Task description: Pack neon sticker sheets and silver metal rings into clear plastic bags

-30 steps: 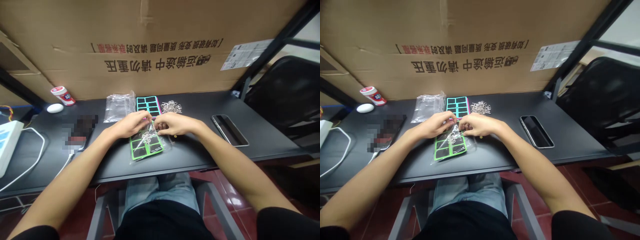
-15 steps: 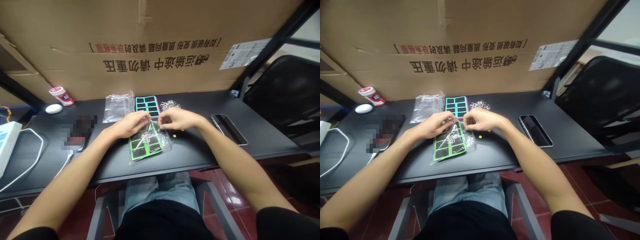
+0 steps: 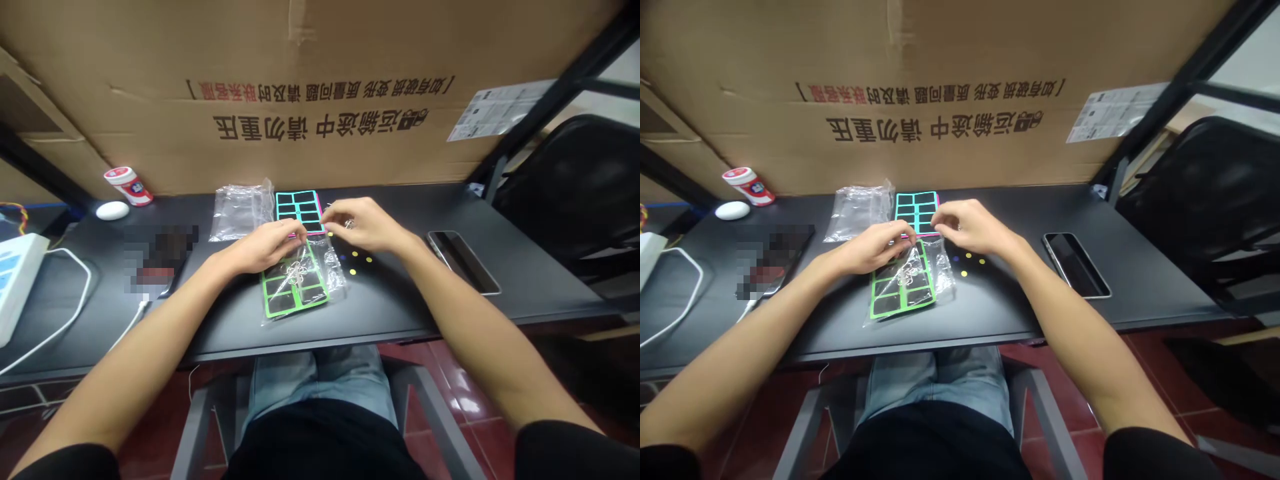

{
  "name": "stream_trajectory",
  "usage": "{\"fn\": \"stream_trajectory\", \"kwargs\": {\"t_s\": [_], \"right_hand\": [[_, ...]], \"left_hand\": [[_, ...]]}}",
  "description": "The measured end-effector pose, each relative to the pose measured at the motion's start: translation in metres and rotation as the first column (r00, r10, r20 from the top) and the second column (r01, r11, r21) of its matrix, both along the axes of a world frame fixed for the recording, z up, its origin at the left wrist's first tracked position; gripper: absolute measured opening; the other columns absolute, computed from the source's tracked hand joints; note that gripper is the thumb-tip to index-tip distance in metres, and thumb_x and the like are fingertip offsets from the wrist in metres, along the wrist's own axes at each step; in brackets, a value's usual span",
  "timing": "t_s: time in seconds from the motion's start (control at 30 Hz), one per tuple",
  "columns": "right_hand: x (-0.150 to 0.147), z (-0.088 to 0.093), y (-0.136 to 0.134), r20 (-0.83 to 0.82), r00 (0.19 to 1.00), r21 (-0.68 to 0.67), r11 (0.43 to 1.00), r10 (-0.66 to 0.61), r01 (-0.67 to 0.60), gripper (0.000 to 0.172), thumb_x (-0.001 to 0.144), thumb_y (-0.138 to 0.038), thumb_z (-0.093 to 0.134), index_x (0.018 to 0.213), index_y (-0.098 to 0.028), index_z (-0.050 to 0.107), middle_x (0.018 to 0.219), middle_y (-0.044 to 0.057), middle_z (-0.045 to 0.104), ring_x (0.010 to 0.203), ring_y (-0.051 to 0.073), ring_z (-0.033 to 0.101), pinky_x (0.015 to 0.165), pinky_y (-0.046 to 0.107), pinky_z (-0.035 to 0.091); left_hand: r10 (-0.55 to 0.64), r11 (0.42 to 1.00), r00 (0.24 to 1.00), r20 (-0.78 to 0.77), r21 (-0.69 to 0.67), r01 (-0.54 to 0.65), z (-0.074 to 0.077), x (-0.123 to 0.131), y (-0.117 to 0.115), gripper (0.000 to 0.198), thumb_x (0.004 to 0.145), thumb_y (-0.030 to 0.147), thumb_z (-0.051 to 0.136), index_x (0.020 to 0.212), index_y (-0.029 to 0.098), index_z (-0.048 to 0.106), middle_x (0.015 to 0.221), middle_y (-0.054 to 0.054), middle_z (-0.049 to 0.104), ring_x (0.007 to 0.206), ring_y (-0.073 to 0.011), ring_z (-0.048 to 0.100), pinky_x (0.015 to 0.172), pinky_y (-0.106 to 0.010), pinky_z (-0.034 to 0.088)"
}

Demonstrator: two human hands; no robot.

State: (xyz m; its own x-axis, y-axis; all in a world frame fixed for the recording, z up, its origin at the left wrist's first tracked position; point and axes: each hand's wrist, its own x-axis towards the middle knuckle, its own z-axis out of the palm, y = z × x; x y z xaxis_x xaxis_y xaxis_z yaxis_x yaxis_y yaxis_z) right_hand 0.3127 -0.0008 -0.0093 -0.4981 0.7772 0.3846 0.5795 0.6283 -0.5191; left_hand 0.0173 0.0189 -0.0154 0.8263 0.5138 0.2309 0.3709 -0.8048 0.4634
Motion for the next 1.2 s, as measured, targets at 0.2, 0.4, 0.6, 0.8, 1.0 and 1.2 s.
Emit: {"fn": "stream_trajectory", "kwargs": {"t_s": [0.2,0.4,0.6,0.8,1.0,1.2], "right_hand": [[-0.039,-0.004,-0.021,0.087,0.932,-0.17,0.927,0.352,-0.334,0.025,0.099,-0.044,0.081,0.095,-0.019,0.079,0.099,0.006,0.075,0.081,0.02,0.063,0.075,0.033,0.048],[-0.044,-0.016,-0.017,0.115,0.938,-0.179,0.935,0.328,-0.305,0.025,0.103,-0.041,0.078,0.096,-0.018,0.074,0.099,0.006,0.07,0.085,0.02,0.06,0.078,0.033,0.045],[-0.036,-0.01,-0.016,0.059,0.942,-0.245,0.92,0.33,-0.307,0.018,0.101,-0.031,0.073,0.09,-0.019,0.068,0.083,0.001,0.069,0.072,0.016,0.059,0.07,0.031,0.044],[-0.014,-0.001,-0.007,-0.137,0.982,-0.247,0.955,0.132,-0.163,0.017,0.097,-0.038,0.076,0.099,-0.021,0.077,0.091,0.003,0.082,0.08,0.021,0.074,0.077,0.034,0.055],[0.018,-0.006,0.017,-0.032,0.956,0.089,0.952,-0.293,0.294,0.01,0.094,-0.028,0.071,0.094,-0.023,0.08,0.096,0.007,0.083,0.088,0.027,0.074,0.087,0.043,0.056],[0.021,-0.012,0.02,0.084,0.953,0.192,0.943,-0.29,0.27,0.016,0.098,-0.027,0.068,0.101,-0.022,0.082,0.112,0.013,0.081,0.11,0.035,0.071,0.101,0.053,0.054]], "left_hand": [[-0.015,1.0,1.0,0.022,0.013,0.015,-0.003,-0.001,0.003,0.017,0.116,0.028,0.047,0.114,0.021,0.063,0.104,-0.006,0.072,0.091,-0.0185,0.065,0.085,-0.032,0.049],[-0.013,1.0,1.0,0.025,0.01,0.013,-0.004,0.0,0.004,0.017,0.116,0.027,0.047,0.114,0.021,0.063,0.101,-0.005,0.071,0.086,-0.0181,0.064,0.083,-0.032,0.049],[0.004,1.0,1.0,0.014,0.017,-0.004,-0.003,0.0,0.004,0.017,0.115,0.028,0.048,0.115,0.021,0.063,0.101,-0.005,0.071,0.085,-0.0182,0.064,0.084,-0.032,0.049],[0.013,1.0,1.0,0.002,-0.009,-0.013,-0.001,0.0,0.001,0.017,0.115,0.029,0.049,0.117,0.021,0.064,0.103,-0.006,0.072,0.087,-0.0182,0.065,0.085,-0.033,0.05],[0.0,1.0,1.0,0.005,-0.011,0.0,-0.001,0.0,0.001,0.017,0.115,0.029,0.048,0.118,0.022,0.063,0.108,-0.007,0.073,0.088,-0.0178,0.067,0.087,-0.034,0.051],[0.006,1.0,1.0,0.004,-0.006,-0.006,0.0,0.0,0.001,0.017,0.115,0.028,0.048,0.118,0.022,0.063,0.107,-0.007,0.073,0.087,-0.0178,0.066,0.086,-0.034,0.051]]}}
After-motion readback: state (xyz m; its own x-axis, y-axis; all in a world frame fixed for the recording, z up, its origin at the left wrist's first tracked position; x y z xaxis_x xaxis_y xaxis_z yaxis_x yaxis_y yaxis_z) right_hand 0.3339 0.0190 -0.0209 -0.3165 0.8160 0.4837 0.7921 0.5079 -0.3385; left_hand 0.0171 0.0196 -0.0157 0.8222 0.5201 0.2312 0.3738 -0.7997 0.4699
